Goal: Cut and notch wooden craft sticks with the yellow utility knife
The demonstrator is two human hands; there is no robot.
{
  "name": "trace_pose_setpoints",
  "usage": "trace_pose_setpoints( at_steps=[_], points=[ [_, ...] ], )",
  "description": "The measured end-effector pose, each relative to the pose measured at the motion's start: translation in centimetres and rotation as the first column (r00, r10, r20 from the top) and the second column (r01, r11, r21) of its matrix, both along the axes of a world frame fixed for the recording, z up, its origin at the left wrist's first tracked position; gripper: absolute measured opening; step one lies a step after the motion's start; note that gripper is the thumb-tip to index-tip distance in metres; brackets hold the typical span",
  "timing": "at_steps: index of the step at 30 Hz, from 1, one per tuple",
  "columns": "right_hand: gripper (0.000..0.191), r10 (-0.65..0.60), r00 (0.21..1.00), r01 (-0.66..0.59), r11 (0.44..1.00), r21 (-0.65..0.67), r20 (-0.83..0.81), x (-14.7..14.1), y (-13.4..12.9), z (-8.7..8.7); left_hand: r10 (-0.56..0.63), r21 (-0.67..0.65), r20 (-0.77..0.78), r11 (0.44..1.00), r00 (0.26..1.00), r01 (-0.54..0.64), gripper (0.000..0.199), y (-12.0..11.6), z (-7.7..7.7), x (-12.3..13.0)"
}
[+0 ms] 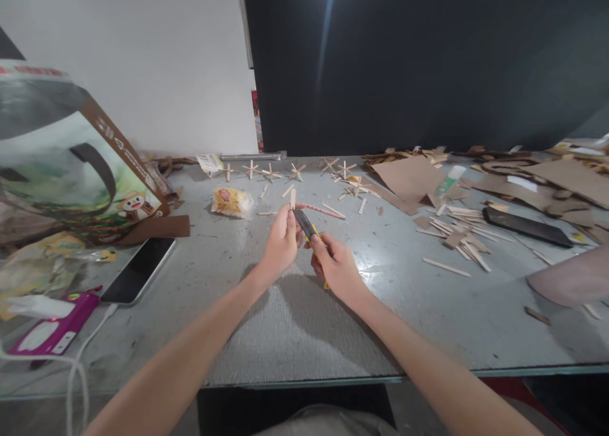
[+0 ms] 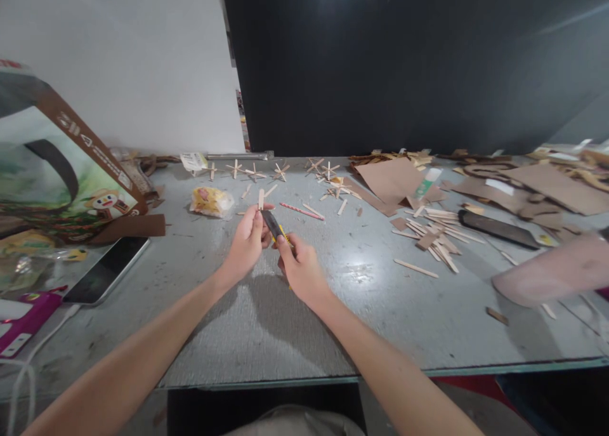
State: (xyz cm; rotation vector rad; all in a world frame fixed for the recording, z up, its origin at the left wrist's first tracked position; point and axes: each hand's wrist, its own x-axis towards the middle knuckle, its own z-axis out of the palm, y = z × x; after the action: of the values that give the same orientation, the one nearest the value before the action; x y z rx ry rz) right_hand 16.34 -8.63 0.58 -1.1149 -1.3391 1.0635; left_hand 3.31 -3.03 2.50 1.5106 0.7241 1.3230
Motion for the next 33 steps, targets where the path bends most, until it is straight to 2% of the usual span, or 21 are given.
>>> trace_pose_setpoints(
  at_steps=[3,13,18,25,29,33],
  points=[
    [0.057,0.023,0.998,-0.024,1.0,-0.02,-0.064,0.0,0.1,0.0,-0.008,0.0,0.006,1.0,1.0,0.008,0.049,0.1,-0.1,0.0],
    [0.061,0.049,0.993,-0.054,0.998,-0.043,-0.108,0.4,0.2,0.6,-0.047,0.001,0.021,0.999,0.999,0.047,0.046,0.3,0.1,-0.3],
    [0.062,0.085,0.983,-0.097,0.993,-0.068,-0.164,0.5,0.1,0.9,-0.058,-0.056,0.062,0.997,0.996,0.062,0.044,0.1,0.5,-0.4],
    [0.062,-0.015,0.978,0.007,0.999,-0.035,-0.209,0.5,0.3,0.7,0.051,-0.188,0.159,0.982,0.986,-0.02,0.027,0.3,0.7,-0.2],
    [0.062,-0.049,0.976,0.042,0.998,-0.042,-0.211,0.6,0.5,0.6,0.149,-0.199,0.165,0.973,0.975,-0.115,0.035,1.1,0.1,-0.4],
    [0.061,-0.051,0.976,0.042,0.998,-0.047,-0.21,0.5,0.5,0.7,0.175,-0.198,0.153,0.97,0.973,-0.143,0.039,1.6,-0.3,-0.7]
  ],
)
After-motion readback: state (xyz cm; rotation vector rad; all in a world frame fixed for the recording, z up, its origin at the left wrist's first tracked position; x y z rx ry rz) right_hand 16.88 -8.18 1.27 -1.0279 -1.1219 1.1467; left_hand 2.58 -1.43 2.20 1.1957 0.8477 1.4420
